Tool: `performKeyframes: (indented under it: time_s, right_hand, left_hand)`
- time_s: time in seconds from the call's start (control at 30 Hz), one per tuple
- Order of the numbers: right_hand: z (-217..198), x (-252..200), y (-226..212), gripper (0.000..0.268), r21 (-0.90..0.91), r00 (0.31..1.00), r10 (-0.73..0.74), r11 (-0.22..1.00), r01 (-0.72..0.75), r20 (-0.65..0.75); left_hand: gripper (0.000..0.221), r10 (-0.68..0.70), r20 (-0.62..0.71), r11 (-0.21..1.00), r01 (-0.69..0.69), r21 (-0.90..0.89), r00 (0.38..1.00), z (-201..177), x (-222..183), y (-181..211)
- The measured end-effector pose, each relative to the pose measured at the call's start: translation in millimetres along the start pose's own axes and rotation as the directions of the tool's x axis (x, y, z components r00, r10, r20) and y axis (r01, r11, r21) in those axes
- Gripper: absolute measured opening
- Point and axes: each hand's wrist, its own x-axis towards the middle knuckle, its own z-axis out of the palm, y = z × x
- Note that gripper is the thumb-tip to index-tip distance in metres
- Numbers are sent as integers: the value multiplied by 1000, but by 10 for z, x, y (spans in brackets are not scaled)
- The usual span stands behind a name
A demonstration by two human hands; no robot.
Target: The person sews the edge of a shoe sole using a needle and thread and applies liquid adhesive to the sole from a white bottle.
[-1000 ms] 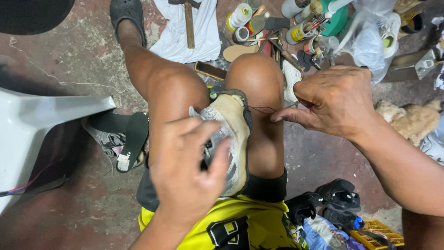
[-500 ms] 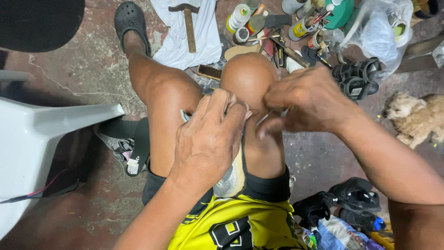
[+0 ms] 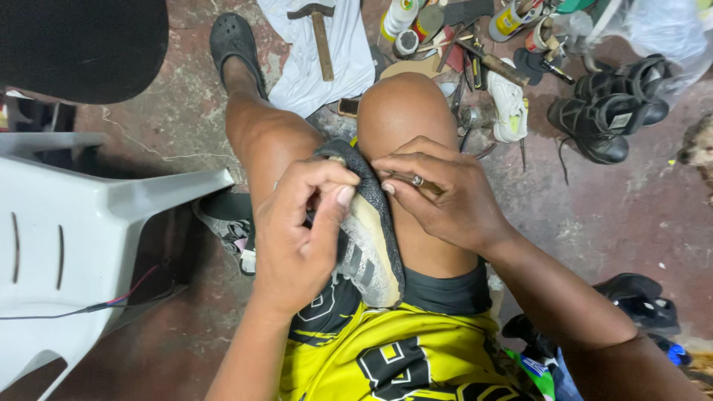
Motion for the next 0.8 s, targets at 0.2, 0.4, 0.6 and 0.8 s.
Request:
performKeyframes:
  time_s: [0.2,0.4,0.6,0.8]
  right_hand:
    - [29,77,-77,22,-108,995,-103,989,103,12]
    - [59,162,-100,17,-212,985,-162,962,172,64]
    - [44,82,34,11,303,957,81,938,-168,280]
    - [-180,-29,-24,10,740,779,293,255,-622,554]
  left_hand:
    - [31,-88,29,932,92,-352,996,-62,-136,-136]
    - [34,-68,-3,896,60,-441,998,-88,-206,-137]
    - [33,-101,13,846,92,-526,995,-116,-186,-153]
    - [37,-58,48,891,74,-447,997,-125,-114,-91]
